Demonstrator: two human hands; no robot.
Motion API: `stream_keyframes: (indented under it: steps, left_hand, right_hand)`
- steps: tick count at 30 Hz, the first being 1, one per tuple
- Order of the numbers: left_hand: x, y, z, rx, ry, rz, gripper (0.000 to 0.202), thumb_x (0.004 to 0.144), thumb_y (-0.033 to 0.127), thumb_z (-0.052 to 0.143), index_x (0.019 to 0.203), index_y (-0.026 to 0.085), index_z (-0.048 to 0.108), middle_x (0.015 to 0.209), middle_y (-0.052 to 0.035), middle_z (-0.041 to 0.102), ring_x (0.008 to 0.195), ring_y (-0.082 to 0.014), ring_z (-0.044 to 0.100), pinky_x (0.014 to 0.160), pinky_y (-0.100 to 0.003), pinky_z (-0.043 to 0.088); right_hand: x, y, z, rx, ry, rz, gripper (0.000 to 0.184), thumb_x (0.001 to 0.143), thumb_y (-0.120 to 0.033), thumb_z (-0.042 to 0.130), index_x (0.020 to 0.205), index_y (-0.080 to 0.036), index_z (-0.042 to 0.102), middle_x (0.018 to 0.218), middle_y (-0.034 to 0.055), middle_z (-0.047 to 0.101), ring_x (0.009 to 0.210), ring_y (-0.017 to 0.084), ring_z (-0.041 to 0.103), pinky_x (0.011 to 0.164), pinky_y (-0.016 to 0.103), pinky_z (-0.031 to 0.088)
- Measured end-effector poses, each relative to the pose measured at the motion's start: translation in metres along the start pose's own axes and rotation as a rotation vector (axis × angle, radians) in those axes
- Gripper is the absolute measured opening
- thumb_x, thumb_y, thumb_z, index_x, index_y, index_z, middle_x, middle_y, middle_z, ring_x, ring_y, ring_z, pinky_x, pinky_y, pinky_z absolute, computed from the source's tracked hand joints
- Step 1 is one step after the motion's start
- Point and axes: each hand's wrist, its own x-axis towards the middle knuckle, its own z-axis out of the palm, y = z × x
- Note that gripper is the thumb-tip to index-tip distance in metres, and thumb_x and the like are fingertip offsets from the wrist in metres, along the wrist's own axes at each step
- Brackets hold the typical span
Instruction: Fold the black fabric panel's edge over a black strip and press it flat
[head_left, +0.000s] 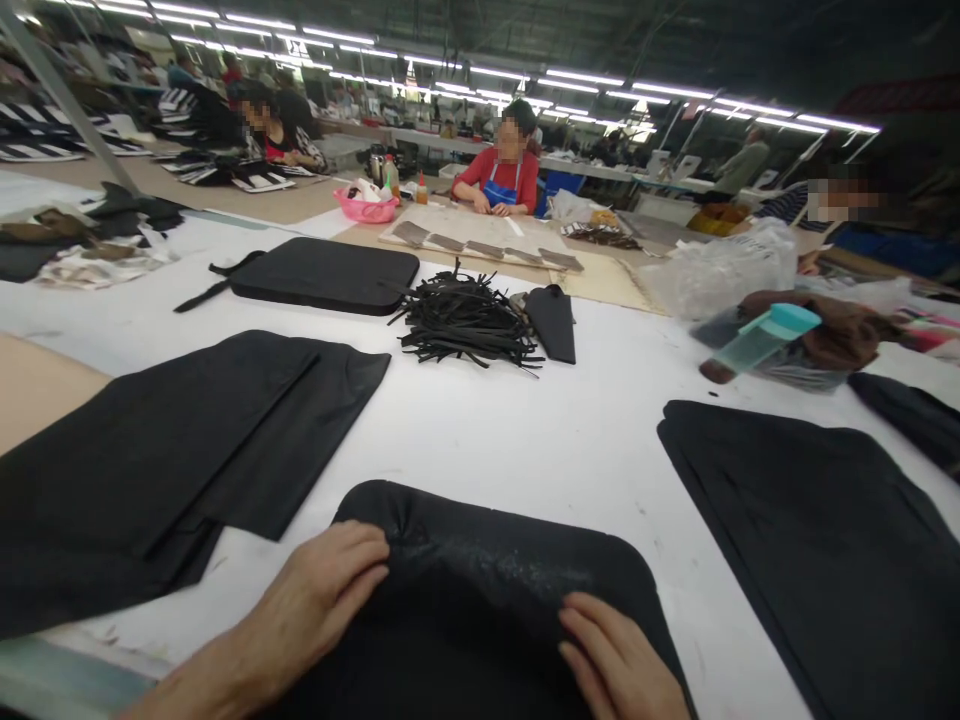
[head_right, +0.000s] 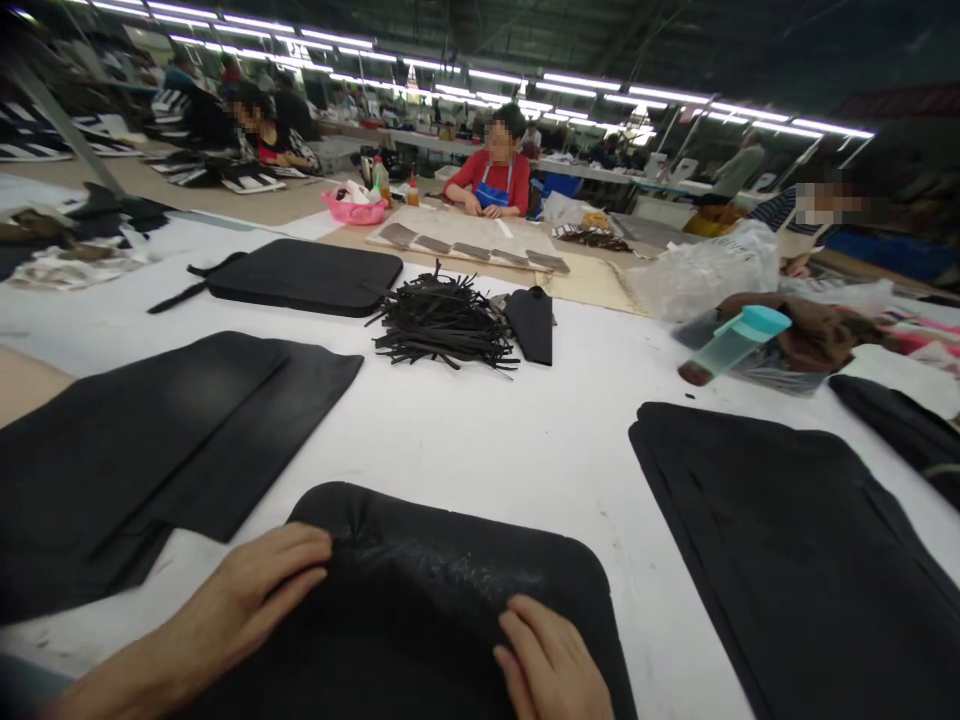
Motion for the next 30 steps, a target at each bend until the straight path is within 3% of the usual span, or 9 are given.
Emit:
stream_keyframes:
  steps: [2,6,11,14,16,21,30]
  left_hand:
    - [0.030,-0.006,0.002,-0.020,-0.011,-0.038,0.020,0.088,0.021,0.042,0.098,0.020,0.059,0.102,-0.0043,0.063,0.096,-0.0171,0.056,0.089,-0.029,0.046]
    - [0.071,-0.016,0.013,-0.042,-0.150,-0.105,0.028,0.086,0.018,0.044,0.112,0.017,0.053,0.110,-0.0073,0.058,0.102,-0.0199,0.049,0.093,-0.035,0.040]
    - [0.088,-0.014,0.018,0.013,-0.310,-0.135,0.017,0.085,0.029,0.050,0.094,0.017,0.060,0.089,-0.0055,0.056,0.088,-0.0213,0.048,0.080,-0.034,0.040]
    - [0.091,-0.015,0.015,-0.078,-0.356,-0.152,0.017,0.085,0.032,0.052,0.080,0.017,0.059,0.084,-0.0033,0.053,0.084,-0.0183,0.048,0.074,-0.029,0.039]
    - [0.092,-0.017,0.014,-0.166,-0.373,-0.129,0.018,0.085,0.030,0.053,0.075,0.017,0.058,0.083,-0.0017,0.052,0.079,-0.0154,0.048,0.071,-0.026,0.039]
    - [0.091,-0.026,0.020,-0.268,-0.272,-0.125,0.022,0.088,0.029,0.047,0.072,0.016,0.056,0.076,0.0003,0.052,0.071,-0.0120,0.048,0.066,-0.023,0.036]
    - [0.093,-0.029,0.037,-0.274,-0.029,-0.242,0.028,0.088,0.031,0.047,0.065,0.016,0.050,0.062,0.0034,0.048,0.062,-0.0103,0.044,0.060,-0.022,0.032]
  right_hand:
    - [0.037,-0.001,0.009,0.010,-0.034,0.103,0.024,0.091,-0.026,0.045,0.107,-0.017,0.060,0.108,0.0103,0.063,0.097,0.023,0.060,0.079,0.032,0.054]
    - [0.082,0.005,0.036,0.007,-0.258,0.240,0.028,0.090,-0.019,0.048,0.117,-0.014,0.053,0.121,0.0134,0.054,0.105,0.029,0.052,0.087,0.045,0.046]
    - [0.100,0.013,0.048,0.045,-0.386,0.286,0.022,0.085,-0.029,0.061,0.103,-0.017,0.056,0.096,0.0084,0.060,0.085,0.027,0.054,0.074,0.044,0.043]
    - [0.103,0.014,0.046,0.096,-0.418,0.303,0.017,0.082,-0.035,0.064,0.083,-0.020,0.056,0.077,0.0027,0.058,0.075,0.025,0.052,0.068,0.040,0.040]
    - [0.106,0.014,0.043,0.150,-0.435,0.306,0.019,0.081,-0.033,0.066,0.073,-0.021,0.053,0.076,0.0007,0.056,0.074,0.022,0.051,0.067,0.036,0.039]
    - [0.112,0.014,0.040,0.289,-0.420,0.339,0.019,0.088,-0.024,0.056,0.071,-0.022,0.048,0.078,-0.0034,0.053,0.071,0.014,0.051,0.064,0.025,0.038]
    - [0.131,0.017,0.053,0.249,-0.240,0.473,0.027,0.093,-0.038,0.039,0.072,-0.022,0.047,0.076,-0.0012,0.052,0.067,0.017,0.049,0.063,0.029,0.033]
